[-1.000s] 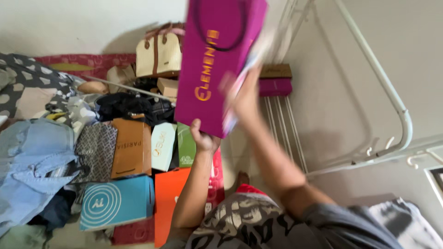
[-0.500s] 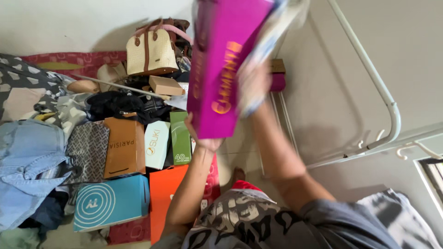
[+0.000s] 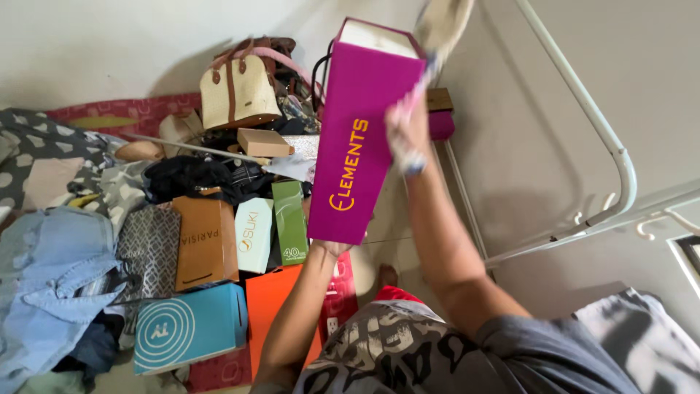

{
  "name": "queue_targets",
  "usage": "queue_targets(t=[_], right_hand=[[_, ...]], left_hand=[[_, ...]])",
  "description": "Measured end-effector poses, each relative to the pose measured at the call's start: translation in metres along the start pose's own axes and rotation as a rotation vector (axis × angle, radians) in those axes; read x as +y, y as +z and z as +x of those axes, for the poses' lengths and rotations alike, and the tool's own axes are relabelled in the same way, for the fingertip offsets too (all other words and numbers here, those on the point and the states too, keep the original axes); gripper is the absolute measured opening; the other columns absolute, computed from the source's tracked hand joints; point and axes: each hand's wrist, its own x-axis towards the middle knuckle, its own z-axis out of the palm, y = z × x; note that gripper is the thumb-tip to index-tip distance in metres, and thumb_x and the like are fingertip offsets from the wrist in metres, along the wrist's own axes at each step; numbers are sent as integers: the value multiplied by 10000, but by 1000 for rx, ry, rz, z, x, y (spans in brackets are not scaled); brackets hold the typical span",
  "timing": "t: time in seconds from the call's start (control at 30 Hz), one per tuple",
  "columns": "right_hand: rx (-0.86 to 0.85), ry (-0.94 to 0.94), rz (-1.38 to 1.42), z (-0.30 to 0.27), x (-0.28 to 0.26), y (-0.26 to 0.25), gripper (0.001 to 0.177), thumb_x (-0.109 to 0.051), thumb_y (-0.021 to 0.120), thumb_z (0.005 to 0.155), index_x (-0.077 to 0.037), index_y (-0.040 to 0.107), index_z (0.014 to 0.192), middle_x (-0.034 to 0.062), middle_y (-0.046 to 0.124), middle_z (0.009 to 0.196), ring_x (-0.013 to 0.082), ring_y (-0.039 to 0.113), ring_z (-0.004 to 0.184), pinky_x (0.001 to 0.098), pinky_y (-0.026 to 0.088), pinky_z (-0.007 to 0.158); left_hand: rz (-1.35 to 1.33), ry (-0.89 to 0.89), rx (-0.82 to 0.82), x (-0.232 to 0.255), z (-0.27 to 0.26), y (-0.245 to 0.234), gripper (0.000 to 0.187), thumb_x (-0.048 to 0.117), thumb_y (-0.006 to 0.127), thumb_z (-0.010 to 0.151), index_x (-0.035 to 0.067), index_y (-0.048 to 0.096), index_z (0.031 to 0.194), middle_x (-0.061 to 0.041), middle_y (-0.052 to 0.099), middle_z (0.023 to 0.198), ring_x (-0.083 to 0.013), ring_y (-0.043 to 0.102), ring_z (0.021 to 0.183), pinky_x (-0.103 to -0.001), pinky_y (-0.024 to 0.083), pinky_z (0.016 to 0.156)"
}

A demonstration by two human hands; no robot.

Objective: The person wipes down several boxes and a paper shopping bag with a cloth, then rinses the cloth in a basin of water and continues wiping other objects.

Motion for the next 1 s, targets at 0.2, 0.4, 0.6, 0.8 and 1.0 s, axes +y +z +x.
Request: queue_targets(t=[0.2,0.4,0.6,0.8,1.0], right_hand=[[21,-67,-119,-101,48,-5,1028,-587,852,698,-64,361,1434,108,582,1211,234,624,1111,391,585,926],[-211,-130,-356,-96,19,9,1040,-600,834,670,-5,455,1434,166,600,1228,313,653,1147,505,572,1009],[-247,-269,-765,-137,-38,101,1144,-536,755,813,89,180,1580,351,256,1601,488,207,1543,598,144,1264],[-190,-42,-886,-41,-52,112,585,-367,504,1015,-30,469,1491,255,438,1529,413,426,1493,464,305,1268],[-671,-300,-1187,-130,-35,137,506,-403,633,850,6,652,1147,315,476,1518,552,324,1478,646,241,1229]], left_hand=[[-289,64,-208,29,0,-29,624,385,379,1120,-99,419,1513,-294,524,1355,-382,576,1259,-472,565,1043],[647,30,-104,113,14,-9,1077,630,813,761,100,324,1561,-108,420,1575,-225,441,1459,-430,454,1163],[469,125,-348,125,34,-69,785,341,881,847,-26,548,1456,-218,680,1264,-316,692,1133,-442,600,915],[321,231,-156,79,33,-24,756,287,837,824,-37,518,1428,-189,667,1305,-307,677,1169,-414,555,1035],[201,463,-20,111,29,16,743,303,815,833,-35,519,1425,-187,666,1303,-306,676,1167,-415,554,1032]])
